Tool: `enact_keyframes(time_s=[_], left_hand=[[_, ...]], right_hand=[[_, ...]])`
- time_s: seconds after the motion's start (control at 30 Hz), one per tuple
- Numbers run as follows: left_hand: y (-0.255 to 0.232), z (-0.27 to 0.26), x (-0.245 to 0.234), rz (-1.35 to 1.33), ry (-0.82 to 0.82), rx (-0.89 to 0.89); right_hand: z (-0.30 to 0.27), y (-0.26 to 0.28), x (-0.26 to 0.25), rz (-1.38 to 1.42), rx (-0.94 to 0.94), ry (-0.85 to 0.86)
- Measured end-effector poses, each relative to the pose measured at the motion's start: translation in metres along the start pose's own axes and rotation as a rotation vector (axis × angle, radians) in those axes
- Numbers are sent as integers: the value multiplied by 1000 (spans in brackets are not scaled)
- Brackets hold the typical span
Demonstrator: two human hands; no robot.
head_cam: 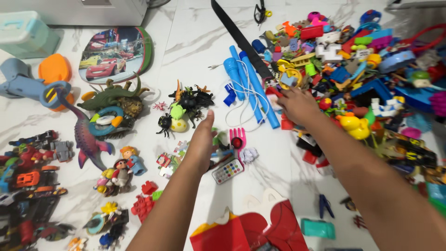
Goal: The person sorts a large collection of mixed toys on a white floor, picking up items like figurines, building blocks, and plastic tubes. They move items from a central pile into smaller, more organized groups by type.
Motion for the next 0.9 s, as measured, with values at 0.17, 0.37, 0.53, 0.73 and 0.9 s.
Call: enact_keyframes(time_s=[0.17, 0.37, 0.53, 0.73, 0.9], left_hand=[[3, -35, 23, 96, 86, 1], [38, -82, 44, 319, 253, -28], [49, -94, 96, 267, 401, -17], [38, -103, 138, 186, 347, 236], [-1, -136, 147, 384, 196, 766]], right_hand=[[-44, -12, -13, -291, 112, 273], [-64, -71, -52, 408, 426, 215], [-103, -114, -30, 1056, 736, 245], [-156, -79, -59, 1636, 917, 381], [-147, 50, -66, 1842, 650, 789]])
Point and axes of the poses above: each hand's wrist, its own z-axis towards the middle knuckle, its own x-axis out of the palm, y = z × x, the point moved 10 cm from there along z, towards the middle knuckle, and after that the axes turned 1 degree about -x, right-handed, at the moved point
